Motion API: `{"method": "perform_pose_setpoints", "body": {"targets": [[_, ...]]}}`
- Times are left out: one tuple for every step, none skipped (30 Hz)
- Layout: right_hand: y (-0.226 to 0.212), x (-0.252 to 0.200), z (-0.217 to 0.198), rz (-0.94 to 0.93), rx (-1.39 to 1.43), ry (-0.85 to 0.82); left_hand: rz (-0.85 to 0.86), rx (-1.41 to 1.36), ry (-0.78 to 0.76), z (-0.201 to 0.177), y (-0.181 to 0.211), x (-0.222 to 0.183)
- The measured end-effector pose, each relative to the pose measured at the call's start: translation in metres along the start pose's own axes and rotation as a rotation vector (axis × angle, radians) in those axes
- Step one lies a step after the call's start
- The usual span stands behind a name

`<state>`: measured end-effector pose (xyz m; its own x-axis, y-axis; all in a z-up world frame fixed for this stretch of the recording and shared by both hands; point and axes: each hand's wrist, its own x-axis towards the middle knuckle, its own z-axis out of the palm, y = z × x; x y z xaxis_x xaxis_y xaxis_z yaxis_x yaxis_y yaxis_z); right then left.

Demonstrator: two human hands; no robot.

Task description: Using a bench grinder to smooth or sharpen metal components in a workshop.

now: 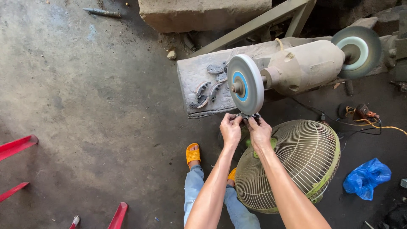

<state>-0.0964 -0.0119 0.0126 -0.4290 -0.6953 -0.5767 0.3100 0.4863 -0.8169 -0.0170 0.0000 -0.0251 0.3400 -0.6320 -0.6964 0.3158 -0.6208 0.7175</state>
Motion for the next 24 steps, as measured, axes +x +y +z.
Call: {"method": "perform_pose_setpoints", "body": {"targets": [[0.0, 0.0, 0.0, 0.001, 0.0, -0.002, 0.001, 0.0, 0.002, 0.0, 0.002, 0.0], [0.0, 0.0, -0.001, -0.004, -0.011, 0.002, -0.001, 0.003, -0.003, -0.001, 0.003, -0.001], [0.0, -0.001, -0.002, -0.009, -0.023, 0.005, -0.002, 0.007, -0.007, -0.001, 0.004, -0.002], [-0.003, -0.003, 0.0, -0.01, -0.023, 0.004, -0.001, 0.005, -0.007, -0.001, 0.005, -0.002], [-0.005, -0.004, 0.003, -0.012, -0.026, 0.005, 0.0, -0.012, -0.01, -0.001, 0.006, -0.003], [-0.007, -0.007, 0.004, -0.014, -0.029, 0.009, 0.0, -0.027, -0.016, -0.001, 0.007, -0.004], [-0.011, -0.011, 0.006, -0.015, -0.029, 0.011, -0.001, -0.027, -0.018, 0.0, 0.002, -0.003], [-0.016, -0.015, 0.009, -0.015, -0.034, 0.017, -0.003, -0.039, -0.024, 0.001, -0.001, -0.001], [-0.02, -0.018, 0.013, -0.014, -0.039, 0.022, -0.006, -0.051, -0.029, 0.002, -0.005, 0.0], [-0.015, -0.014, 0.01, -0.015, -0.04, 0.021, -0.006, -0.052, -0.028, 0.002, -0.003, 0.0], [-0.011, -0.01, 0.007, -0.026, -0.044, 0.021, -0.008, -0.066, -0.027, 0.003, -0.002, 0.001], [-0.007, -0.006, 0.004, -0.037, -0.047, 0.023, -0.011, -0.08, -0.027, 0.003, -0.001, 0.0], [-0.003, -0.001, -0.002, -0.037, -0.047, 0.025, -0.012, -0.079, -0.029, 0.005, -0.003, 0.0], [0.001, 0.003, -0.007, -0.048, -0.049, 0.027, -0.021, -0.103, -0.036, 0.006, -0.005, 0.0], [0.005, 0.007, -0.012, -0.06, -0.052, 0.029, -0.03, -0.127, -0.043, 0.006, -0.007, 0.0], [0.002, 0.002, -0.01, -0.057, -0.051, 0.032, -0.032, -0.124, -0.043, 0.007, -0.006, -0.001], [0.0, -0.002, -0.008, -0.069, -0.053, 0.041, -0.03, -0.131, -0.054, 0.007, -0.006, -0.003], [-0.005, -0.005, -0.005, -0.083, -0.058, 0.044, -0.028, -0.143, -0.062, 0.01, -0.005, -0.003], [-0.005, -0.004, -0.004, -0.082, -0.06, 0.042, -0.029, -0.145, -0.059, 0.009, -0.004, -0.002], [-0.005, -0.004, -0.005, -0.088, -0.067, 0.04, -0.029, -0.144, -0.062, 0.008, -0.004, -0.004], [-0.005, -0.004, -0.007, -0.093, -0.073, 0.038, -0.03, -0.142, -0.066, 0.008, -0.005, -0.005], [-0.004, -0.005, -0.006, -0.093, -0.074, 0.038, -0.03, -0.142, -0.066, 0.006, -0.004, -0.006], [-0.003, -0.007, -0.005, -0.087, -0.067, 0.031, -0.03, -0.135, -0.069, 0.004, -0.002, -0.007], [-0.002, -0.007, 0.001, -0.079, -0.061, 0.014, -0.026, -0.131, -0.064, 0.001, 0.001, -0.004]]}}
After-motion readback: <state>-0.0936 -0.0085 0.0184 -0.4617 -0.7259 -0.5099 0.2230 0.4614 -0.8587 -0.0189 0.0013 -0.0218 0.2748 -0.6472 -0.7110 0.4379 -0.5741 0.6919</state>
